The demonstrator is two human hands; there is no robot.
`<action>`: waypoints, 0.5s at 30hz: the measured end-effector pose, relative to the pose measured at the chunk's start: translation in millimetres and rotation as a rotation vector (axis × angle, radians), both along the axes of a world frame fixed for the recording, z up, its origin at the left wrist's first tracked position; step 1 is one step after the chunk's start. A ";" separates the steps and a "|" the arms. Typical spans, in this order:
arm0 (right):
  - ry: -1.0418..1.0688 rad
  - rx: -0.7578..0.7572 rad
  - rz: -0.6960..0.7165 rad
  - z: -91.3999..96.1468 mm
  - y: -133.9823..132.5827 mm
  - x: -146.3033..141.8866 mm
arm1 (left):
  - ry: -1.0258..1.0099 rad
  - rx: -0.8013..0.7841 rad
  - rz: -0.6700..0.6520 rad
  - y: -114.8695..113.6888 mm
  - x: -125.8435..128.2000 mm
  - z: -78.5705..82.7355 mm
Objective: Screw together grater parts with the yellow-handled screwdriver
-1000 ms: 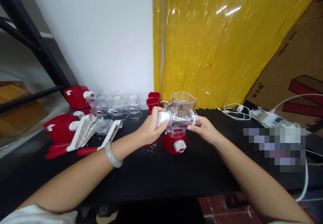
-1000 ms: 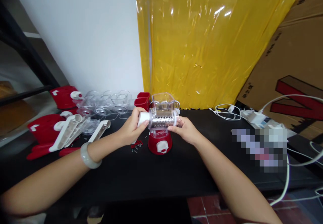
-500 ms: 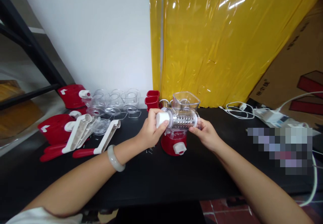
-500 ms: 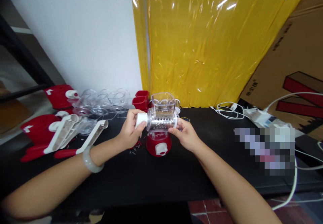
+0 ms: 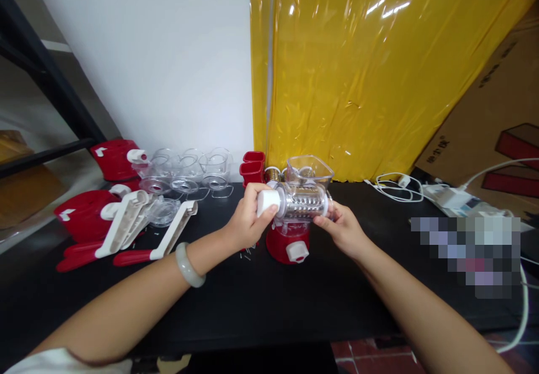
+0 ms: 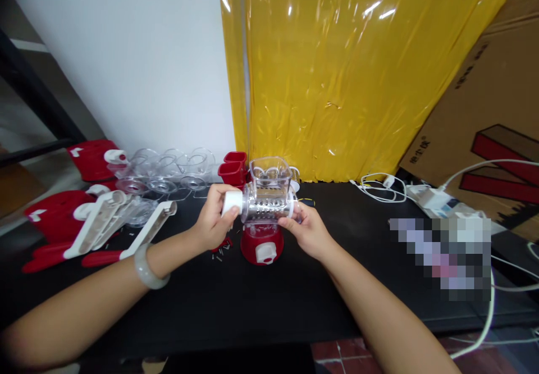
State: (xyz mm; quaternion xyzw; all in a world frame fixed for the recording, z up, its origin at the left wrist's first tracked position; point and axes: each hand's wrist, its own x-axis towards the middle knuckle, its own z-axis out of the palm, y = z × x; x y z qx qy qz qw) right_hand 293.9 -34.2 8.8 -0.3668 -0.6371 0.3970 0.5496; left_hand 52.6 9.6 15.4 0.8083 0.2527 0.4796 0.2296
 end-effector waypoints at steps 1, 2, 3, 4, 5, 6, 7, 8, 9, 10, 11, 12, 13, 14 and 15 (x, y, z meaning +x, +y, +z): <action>-0.003 0.001 0.002 0.0 -0.1 0.1 | 0.008 0.009 -0.014 0.6 -0.7 1.6; -0.007 0.002 0.005 0.1 -0.2 0.3 | 0.033 0.020 -0.033 1.5 -1.9 4.7; -0.007 0.003 0.007 0.2 -0.4 0.3 | 0.069 0.033 -0.055 2.6 -3.6 8.7; -0.004 0.004 0.010 0.4 -0.5 0.3 | 0.110 0.045 -0.077 3.8 -5.4 13.0; 0.002 0.005 0.011 0.7 -0.7 0.1 | 0.146 0.054 -0.097 5.0 -7.2 16.9; 0.013 0.006 0.011 1.0 -0.9 -0.2 | 0.168 0.062 -0.112 6.2 -8.6 19.6; 0.026 0.008 0.012 1.3 -1.1 -0.7 | 0.177 0.069 -0.120 7.1 -9.6 20.7; 0.036 0.008 0.015 1.5 -1.4 -1.3 | 0.167 0.074 -0.120 7.7 -10.0 19.9; 0.042 0.009 0.017 1.6 -1.6 -1.9 | 0.145 0.075 -0.112 8.0 -9.8 17.4; 0.044 0.011 0.017 1.6 -1.9 -2.5 | 0.117 0.070 -0.099 8.0 -9.1 13.4; 0.044 0.012 0.016 1.6 -2.2 -2.9 | 0.083 0.058 -0.084 7.5 -7.9 8.4; 0.042 0.013 0.012 1.5 -2.4 -3.2 | 0.048 0.043 -0.071 6.7 -6.5 3.4; 0.037 0.014 0.006 1.3 -2.5 -3.3 | 0.016 0.027 -0.061 5.7 -5.1 -1.1; 0.031 0.012 0.000 1.0 -2.5 -3.2 | -0.010 0.008 -0.054 4.6 -3.9 -4.2; 0.023 0.009 -0.004 0.6 -2.4 -3.0 | -0.029 -0.019 -0.045 3.7 -3.0 -5.5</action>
